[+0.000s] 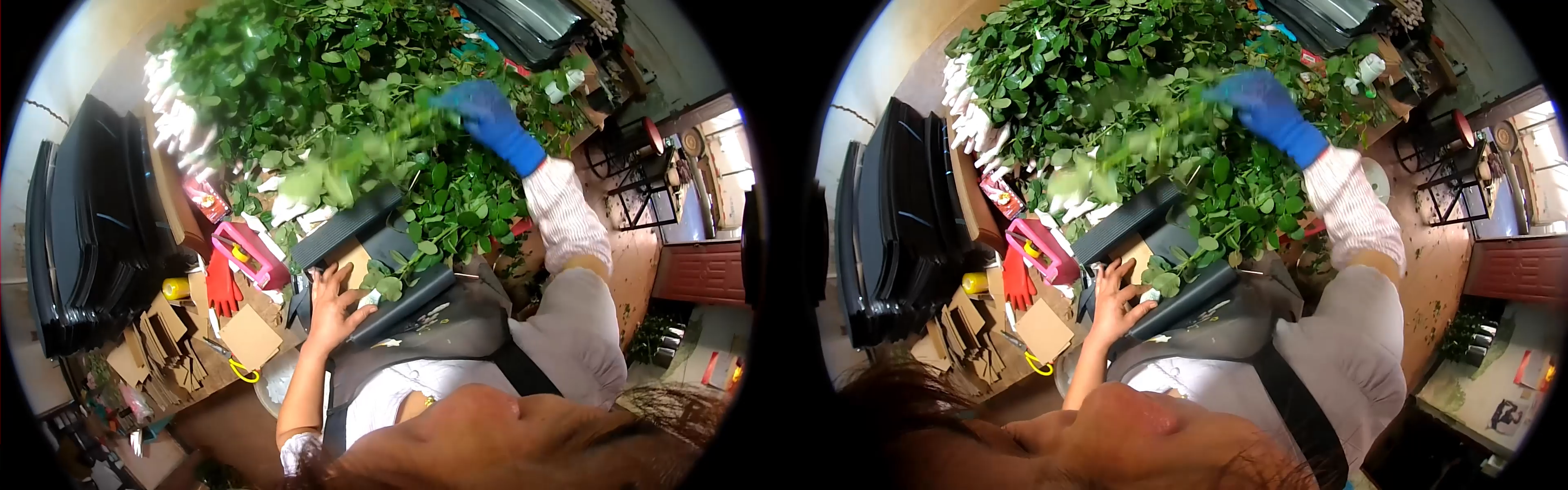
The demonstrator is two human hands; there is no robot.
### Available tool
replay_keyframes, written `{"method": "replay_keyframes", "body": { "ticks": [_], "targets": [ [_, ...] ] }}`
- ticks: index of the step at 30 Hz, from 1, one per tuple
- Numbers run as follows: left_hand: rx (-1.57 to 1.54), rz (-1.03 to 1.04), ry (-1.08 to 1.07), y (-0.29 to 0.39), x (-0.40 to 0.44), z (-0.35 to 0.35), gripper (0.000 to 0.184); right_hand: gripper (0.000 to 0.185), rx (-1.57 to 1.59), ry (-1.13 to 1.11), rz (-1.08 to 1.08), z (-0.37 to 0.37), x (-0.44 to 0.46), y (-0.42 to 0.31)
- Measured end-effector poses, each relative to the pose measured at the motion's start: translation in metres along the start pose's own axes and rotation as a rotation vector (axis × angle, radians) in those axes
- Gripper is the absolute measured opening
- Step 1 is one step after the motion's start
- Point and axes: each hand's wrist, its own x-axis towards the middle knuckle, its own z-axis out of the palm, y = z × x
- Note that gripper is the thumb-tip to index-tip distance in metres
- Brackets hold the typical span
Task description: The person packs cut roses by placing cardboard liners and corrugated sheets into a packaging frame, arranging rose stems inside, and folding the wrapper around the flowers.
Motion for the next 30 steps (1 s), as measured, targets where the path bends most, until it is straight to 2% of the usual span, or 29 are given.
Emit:
{"method": "replay_keyframes", "body": {
  "ticks": [2,3,4,5,6,8,10,12,14,16,17,18,19,20,21,22,23,25,28,30],
  "targets": [
    [-0.095,-0.096,-0.028,-0.008,-0.006,0.007,0.065,0.055,0.211,-0.304,0.004,-0.018,-0.013,-0.034],
    [-0.138,-0.121,0.039,-0.003,-0.006,0.008,0.074,0.054,0.378,-0.277,-0.059,-0.020,-0.019,-0.049],
    [-0.178,-0.143,0.103,0.000,-0.006,0.009,0.082,0.053,0.353,-0.414,-0.004,-0.025,-0.035,-0.063],
    [-0.541,-0.233,0.136,-0.011,-0.013,0.020,0.096,0.051,0.264,-0.519,0.034,-0.022,-0.056,-0.068],
    [-0.500,-0.249,0.239,-0.009,-0.014,0.022,0.103,0.049,0.173,-0.626,0.072,-0.015,-0.075,-0.073],
    [-0.560,-0.284,0.178,-0.014,-0.018,0.027,0.091,0.047,0.056,-0.779,0.137,0.000,-0.106,-0.092],
    [-0.369,-0.083,0.152,-0.013,-0.012,0.020,0.056,0.046,0.022,-0.890,0.218,0.009,-0.121,-0.097],
    [-0.369,-0.104,0.139,-0.010,-0.011,0.020,0.055,0.047,0.078,-0.968,0.312,0.016,-0.131,-0.097],
    [-0.387,-0.090,0.143,-0.006,-0.008,0.017,0.049,0.050,0.262,-1.043,0.351,0.017,-0.133,-0.079],
    [-0.393,-0.100,0.127,-0.008,-0.009,0.014,0.043,0.051,0.410,-1.138,0.379,-0.009,-0.087,-0.070],
    [-0.395,-0.116,0.105,-0.010,-0.009,0.013,0.040,0.053,0.301,-1.187,0.410,-0.017,-0.058,-0.067],
    [-0.396,-0.133,0.083,-0.012,-0.009,0.012,0.037,0.049,0.237,-1.105,0.445,-0.019,-0.031,-0.066],
    [-0.365,-0.216,0.047,-0.008,-0.008,0.010,0.030,0.040,0.179,-0.884,0.369,-0.010,-0.019,-0.062],
    [-0.375,-0.170,0.151,-0.005,-0.004,0.015,0.026,0.030,0.153,-0.749,0.380,0.005,0.003,-0.062],
    [-0.356,-0.173,0.135,-0.003,-0.004,0.016,0.023,0.024,0.189,-0.491,0.313,0.027,0.018,-0.064],
    [-0.336,-0.173,0.116,-0.002,-0.003,0.015,0.021,0.026,0.188,-0.392,0.269,0.054,0.032,-0.061],
    [-0.289,-0.125,0.131,-0.007,-0.004,0.021,0.020,0.030,0.186,-0.448,0.348,0.083,0.040,-0.059],
    [-0.291,-0.140,0.121,-0.005,-0.003,0.019,0.019,0.037,0.059,-0.569,0.368,0.151,0.040,-0.050],
    [-0.258,-0.148,0.143,0.006,0.001,0.012,0.018,0.039,-0.050,-1.002,0.295,0.202,0.042,-0.042],
    [-0.270,-0.171,0.137,0.004,0.000,0.014,0.020,0.033,-0.034,-0.928,0.420,0.220,0.043,-0.026]
  ]
}}
